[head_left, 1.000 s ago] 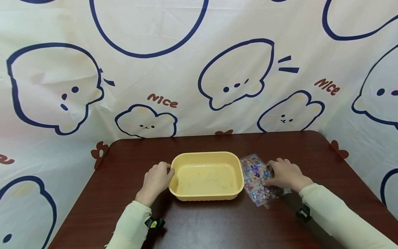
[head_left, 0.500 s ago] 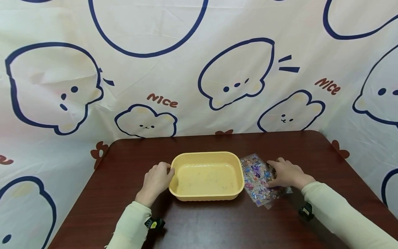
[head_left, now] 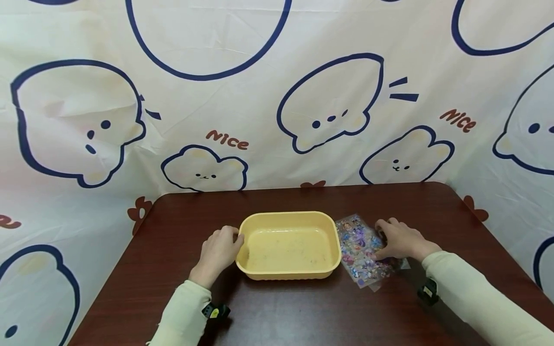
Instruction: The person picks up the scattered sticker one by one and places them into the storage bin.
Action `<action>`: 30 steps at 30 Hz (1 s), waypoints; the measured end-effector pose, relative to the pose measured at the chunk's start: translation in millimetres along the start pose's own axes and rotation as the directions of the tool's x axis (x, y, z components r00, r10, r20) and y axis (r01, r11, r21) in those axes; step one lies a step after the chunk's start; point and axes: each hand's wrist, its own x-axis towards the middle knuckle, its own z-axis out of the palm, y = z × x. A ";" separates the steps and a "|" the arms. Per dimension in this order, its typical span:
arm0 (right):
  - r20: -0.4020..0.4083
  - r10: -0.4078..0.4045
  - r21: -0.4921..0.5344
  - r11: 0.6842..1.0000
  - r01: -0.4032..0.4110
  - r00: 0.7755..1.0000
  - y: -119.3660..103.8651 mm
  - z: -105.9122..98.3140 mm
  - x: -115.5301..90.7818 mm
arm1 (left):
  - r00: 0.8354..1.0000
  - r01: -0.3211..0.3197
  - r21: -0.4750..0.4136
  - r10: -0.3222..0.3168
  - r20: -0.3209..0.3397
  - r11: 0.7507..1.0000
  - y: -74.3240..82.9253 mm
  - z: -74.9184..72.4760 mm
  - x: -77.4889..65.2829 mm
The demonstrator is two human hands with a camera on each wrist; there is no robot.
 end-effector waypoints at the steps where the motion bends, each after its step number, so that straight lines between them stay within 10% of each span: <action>1: -0.001 -0.001 0.004 1.000 0.001 1.000 0.5 -0.3 -0.3 | 1.000 0.003 -0.002 -0.002 0.005 1.000 0.1 0.1 0.0; 30: -0.056 0.004 0.027 1.000 -0.002 0.998 9.8 0.9 -1.3 | 1.000 0.014 -0.001 -0.014 0.010 1.000 -0.7 2.7 -0.8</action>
